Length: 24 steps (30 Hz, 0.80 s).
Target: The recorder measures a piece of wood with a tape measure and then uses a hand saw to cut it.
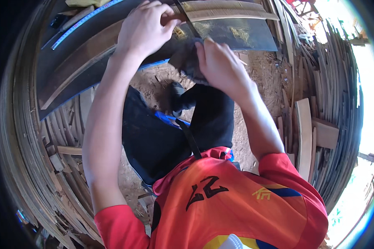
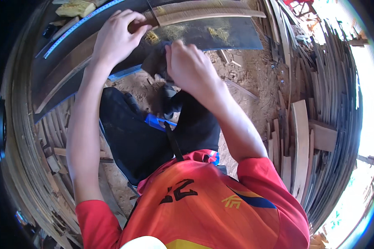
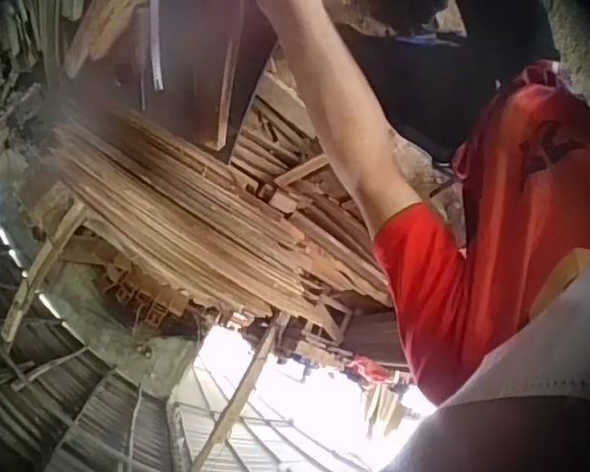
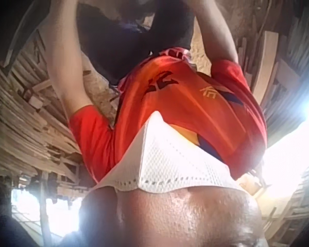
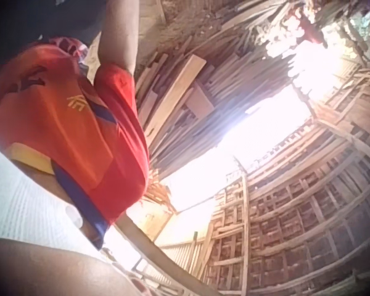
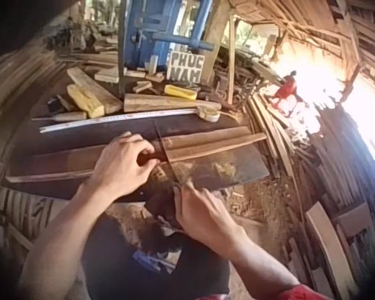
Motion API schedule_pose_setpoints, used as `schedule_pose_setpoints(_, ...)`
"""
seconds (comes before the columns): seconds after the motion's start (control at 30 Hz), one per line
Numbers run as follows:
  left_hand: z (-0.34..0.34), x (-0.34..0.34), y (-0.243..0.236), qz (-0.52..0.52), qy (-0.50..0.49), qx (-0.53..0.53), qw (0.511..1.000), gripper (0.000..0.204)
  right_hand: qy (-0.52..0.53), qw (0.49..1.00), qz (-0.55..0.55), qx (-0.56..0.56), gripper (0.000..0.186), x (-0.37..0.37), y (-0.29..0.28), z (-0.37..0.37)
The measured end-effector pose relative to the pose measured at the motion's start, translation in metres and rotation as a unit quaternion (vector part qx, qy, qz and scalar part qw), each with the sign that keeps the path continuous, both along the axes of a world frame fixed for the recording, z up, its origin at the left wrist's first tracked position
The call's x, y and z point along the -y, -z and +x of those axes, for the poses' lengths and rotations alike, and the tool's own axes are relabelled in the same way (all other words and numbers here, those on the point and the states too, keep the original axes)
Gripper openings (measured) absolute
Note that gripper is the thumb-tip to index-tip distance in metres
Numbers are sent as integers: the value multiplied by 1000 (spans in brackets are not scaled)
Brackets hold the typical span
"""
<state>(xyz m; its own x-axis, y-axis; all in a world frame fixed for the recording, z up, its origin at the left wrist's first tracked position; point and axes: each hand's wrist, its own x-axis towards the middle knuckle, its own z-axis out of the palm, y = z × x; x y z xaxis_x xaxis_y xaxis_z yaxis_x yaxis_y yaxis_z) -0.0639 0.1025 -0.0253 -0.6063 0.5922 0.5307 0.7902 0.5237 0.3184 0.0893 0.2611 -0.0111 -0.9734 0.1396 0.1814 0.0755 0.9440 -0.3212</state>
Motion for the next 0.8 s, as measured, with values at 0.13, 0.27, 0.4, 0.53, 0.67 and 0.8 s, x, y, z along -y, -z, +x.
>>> schedule_pose_setpoints(0.13,3,19,0,30,-43,38,998,23,-30,999,-14,-29,31,15,-2,-15)
schedule_pose_setpoints(0.27,-4,31,1,21,-80,45,996,23,-84,994,33,-69,30,20,-2,-17)
schedule_pose_setpoints(0.4,-3,33,1,30,-62,47,996,23,-27,999,-10,35,27,15,-10,33)
schedule_pose_setpoints(0.53,-9,33,5,27,-44,19,998,24,-67,998,14,2,28,15,-12,15)
schedule_pose_setpoints(0.67,-8,28,4,45,-40,31,998,24,-123,980,66,-143,31,13,14,-26)
schedule_pose_setpoints(0.8,-3,30,7,29,-60,23,998,23,-19,999,22,-24,30,30,5,25)
